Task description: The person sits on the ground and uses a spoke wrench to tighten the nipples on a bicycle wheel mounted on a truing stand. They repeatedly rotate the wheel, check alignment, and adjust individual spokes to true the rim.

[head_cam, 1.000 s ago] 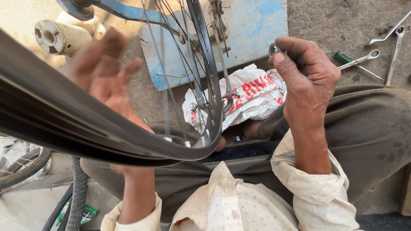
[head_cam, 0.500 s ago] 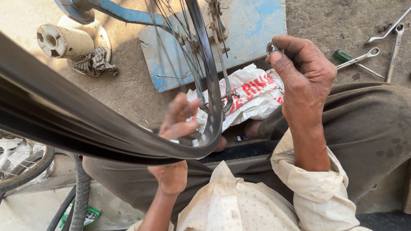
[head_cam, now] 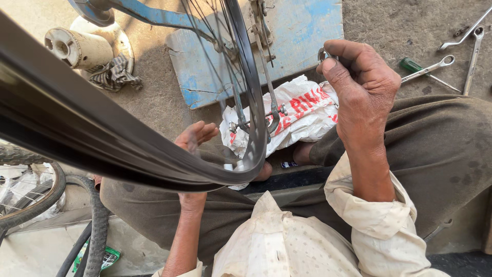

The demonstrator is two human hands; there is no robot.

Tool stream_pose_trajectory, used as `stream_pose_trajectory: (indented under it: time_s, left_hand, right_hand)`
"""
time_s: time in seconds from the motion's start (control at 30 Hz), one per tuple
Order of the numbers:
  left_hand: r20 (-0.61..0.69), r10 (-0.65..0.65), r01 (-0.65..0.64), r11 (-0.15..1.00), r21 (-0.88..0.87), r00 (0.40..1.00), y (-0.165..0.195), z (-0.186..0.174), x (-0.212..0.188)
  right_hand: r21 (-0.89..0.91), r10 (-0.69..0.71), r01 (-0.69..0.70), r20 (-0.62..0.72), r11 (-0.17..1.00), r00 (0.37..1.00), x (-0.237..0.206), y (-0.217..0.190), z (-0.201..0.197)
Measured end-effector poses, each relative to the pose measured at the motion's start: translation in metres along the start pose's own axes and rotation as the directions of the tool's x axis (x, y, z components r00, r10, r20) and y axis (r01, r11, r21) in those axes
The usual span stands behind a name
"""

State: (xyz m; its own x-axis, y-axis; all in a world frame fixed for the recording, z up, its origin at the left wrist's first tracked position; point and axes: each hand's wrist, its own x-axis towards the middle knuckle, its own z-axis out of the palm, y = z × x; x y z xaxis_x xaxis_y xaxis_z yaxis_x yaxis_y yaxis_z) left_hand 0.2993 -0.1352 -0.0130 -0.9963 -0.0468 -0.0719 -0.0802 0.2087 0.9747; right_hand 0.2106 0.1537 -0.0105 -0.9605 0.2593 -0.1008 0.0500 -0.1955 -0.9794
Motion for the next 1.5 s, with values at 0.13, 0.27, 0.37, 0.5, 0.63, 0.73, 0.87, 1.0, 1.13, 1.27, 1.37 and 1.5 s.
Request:
stream_pose_trajectory:
  time_s: [0.13,0.27,0.37,0.5,0.63,0.73,0.87,1.0,1.13,1.27,1.37,1.5]
  left_hand:
    - [0.011,-0.161,0.162,0.987,-0.026,0.987,-0.010,0.005,-0.002]
    - [0.001,-0.226,0.226,0.970,-0.086,0.974,-0.015,0.006,0.000]
    - [-0.003,-0.215,0.215,0.977,-0.012,0.977,-0.016,0.007,0.000]
    - [0.031,-0.201,0.202,0.979,-0.036,0.979,-0.016,0.007,0.000]
    - [0.023,-0.135,0.136,0.990,-0.027,0.991,-0.017,0.009,0.001]
    - [-0.003,-0.138,0.138,0.990,0.015,0.990,-0.017,0.011,0.001]
    - [0.001,-0.132,0.132,0.991,-0.016,0.991,-0.017,0.012,0.001]
    - [-0.002,-0.125,0.125,0.992,0.032,0.992,-0.017,0.014,-0.001]
    - [-0.003,-0.138,0.138,0.989,0.056,0.990,-0.020,0.015,-0.001]
    - [-0.014,-0.184,0.184,0.983,0.021,0.983,-0.023,0.015,-0.001]
    - [-0.008,-0.184,0.185,0.982,0.036,0.983,-0.024,0.014,-0.002]
    - [-0.008,-0.186,0.186,0.982,-0.010,0.982,-0.025,0.014,-0.001]
  right_hand:
    - [-0.043,0.008,-0.008,-0.003,0.999,1.000,-0.001,-0.001,-0.002]
    - [-0.030,0.009,-0.009,-0.004,1.000,1.000,0.000,0.000,-0.002]
    - [-0.052,-0.005,0.005,0.010,0.999,1.000,0.000,-0.001,-0.004]
    - [-0.053,-0.008,0.009,0.017,0.999,1.000,0.000,-0.001,-0.005]
    - [-0.066,0.002,-0.001,0.006,0.998,1.000,0.001,-0.002,-0.005]
    - [-0.059,0.010,-0.010,0.003,0.998,1.000,0.001,-0.002,-0.005]
    - [-0.059,0.012,-0.012,0.005,0.998,1.000,0.001,-0.002,-0.006]
    - [-0.052,0.011,-0.011,-0.001,0.999,1.000,0.002,-0.002,-0.008]
    - [-0.063,0.010,-0.010,0.004,0.998,1.000,0.001,-0.002,-0.009]
    - [-0.065,0.016,-0.016,0.001,0.998,1.000,0.001,-0.001,-0.008]
    - [-0.080,0.012,-0.012,0.001,0.997,1.000,0.001,-0.001,-0.008]
    - [-0.109,0.004,-0.003,0.006,0.994,1.000,0.001,-0.002,-0.009]
